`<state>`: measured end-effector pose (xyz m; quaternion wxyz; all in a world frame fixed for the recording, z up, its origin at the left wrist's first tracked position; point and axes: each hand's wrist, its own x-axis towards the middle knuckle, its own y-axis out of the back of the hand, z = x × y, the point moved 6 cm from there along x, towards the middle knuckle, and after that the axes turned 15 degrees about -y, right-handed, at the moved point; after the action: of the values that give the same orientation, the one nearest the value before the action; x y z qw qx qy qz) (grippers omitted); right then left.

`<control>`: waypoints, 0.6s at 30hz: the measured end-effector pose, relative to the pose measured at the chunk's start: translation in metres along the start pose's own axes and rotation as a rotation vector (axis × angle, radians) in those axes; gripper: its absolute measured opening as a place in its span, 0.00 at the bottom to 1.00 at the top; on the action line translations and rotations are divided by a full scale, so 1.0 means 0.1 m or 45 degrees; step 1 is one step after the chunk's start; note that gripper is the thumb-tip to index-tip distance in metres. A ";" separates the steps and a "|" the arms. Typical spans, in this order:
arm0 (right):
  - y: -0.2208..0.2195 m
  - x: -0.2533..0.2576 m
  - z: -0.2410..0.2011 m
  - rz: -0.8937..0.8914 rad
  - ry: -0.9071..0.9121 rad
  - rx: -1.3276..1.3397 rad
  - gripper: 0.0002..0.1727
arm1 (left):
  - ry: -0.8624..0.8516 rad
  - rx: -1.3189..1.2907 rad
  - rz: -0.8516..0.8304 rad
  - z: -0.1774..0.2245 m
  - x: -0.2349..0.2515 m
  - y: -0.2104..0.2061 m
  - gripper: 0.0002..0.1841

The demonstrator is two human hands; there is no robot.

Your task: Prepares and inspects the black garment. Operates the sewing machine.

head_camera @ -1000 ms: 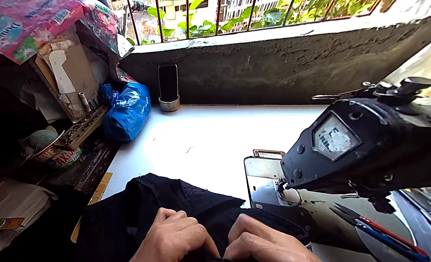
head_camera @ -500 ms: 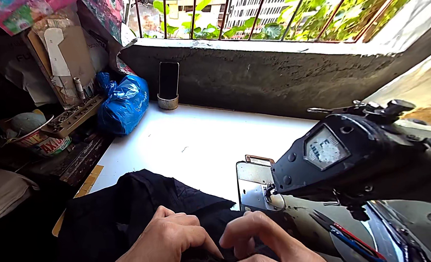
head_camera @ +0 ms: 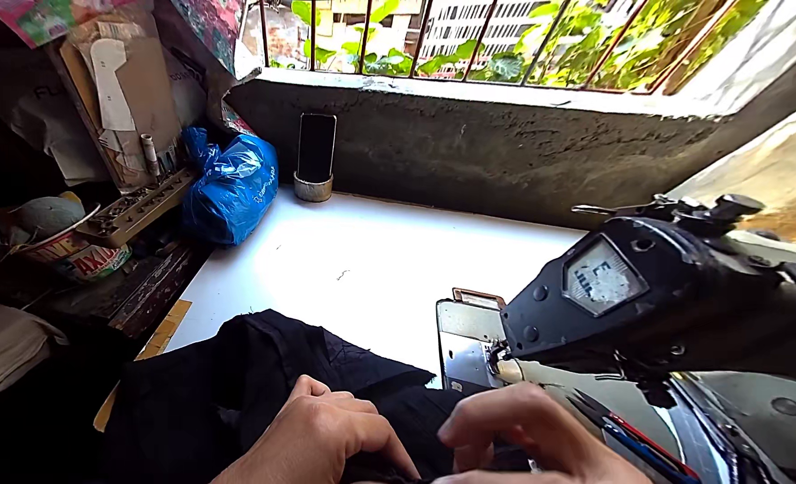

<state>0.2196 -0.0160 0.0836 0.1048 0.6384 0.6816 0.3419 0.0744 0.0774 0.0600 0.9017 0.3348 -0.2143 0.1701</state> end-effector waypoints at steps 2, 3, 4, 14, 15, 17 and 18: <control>-0.06 0.04 -0.07 -0.072 0.013 -0.108 0.13 | 0.002 0.013 0.011 0.01 0.00 0.00 0.09; -0.09 0.06 -0.08 -0.123 0.024 -0.153 0.12 | -0.002 0.021 0.014 0.01 0.00 0.00 0.08; -0.11 0.07 -0.08 -0.158 0.033 -0.183 0.11 | 0.000 0.027 0.015 0.01 0.00 0.00 0.08; -0.04 -0.05 0.14 -0.068 0.021 0.038 0.11 | -0.014 -0.080 -0.020 -0.01 0.04 -0.01 0.08; -0.05 -0.05 0.14 -0.054 0.023 0.046 0.11 | -0.019 -0.097 -0.020 -0.01 0.04 -0.01 0.08; -0.06 -0.06 0.14 -0.024 0.027 0.042 0.11 | -0.025 -0.125 -0.026 -0.01 0.05 0.00 0.07; -0.07 -0.07 0.13 -0.009 0.025 0.041 0.11 | -0.023 -0.142 -0.026 -0.01 0.04 0.00 0.08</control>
<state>0.2231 -0.0178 0.0679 0.0891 0.6343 0.6902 0.3367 0.0785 0.0788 0.0613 0.9186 0.2879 -0.2282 0.1456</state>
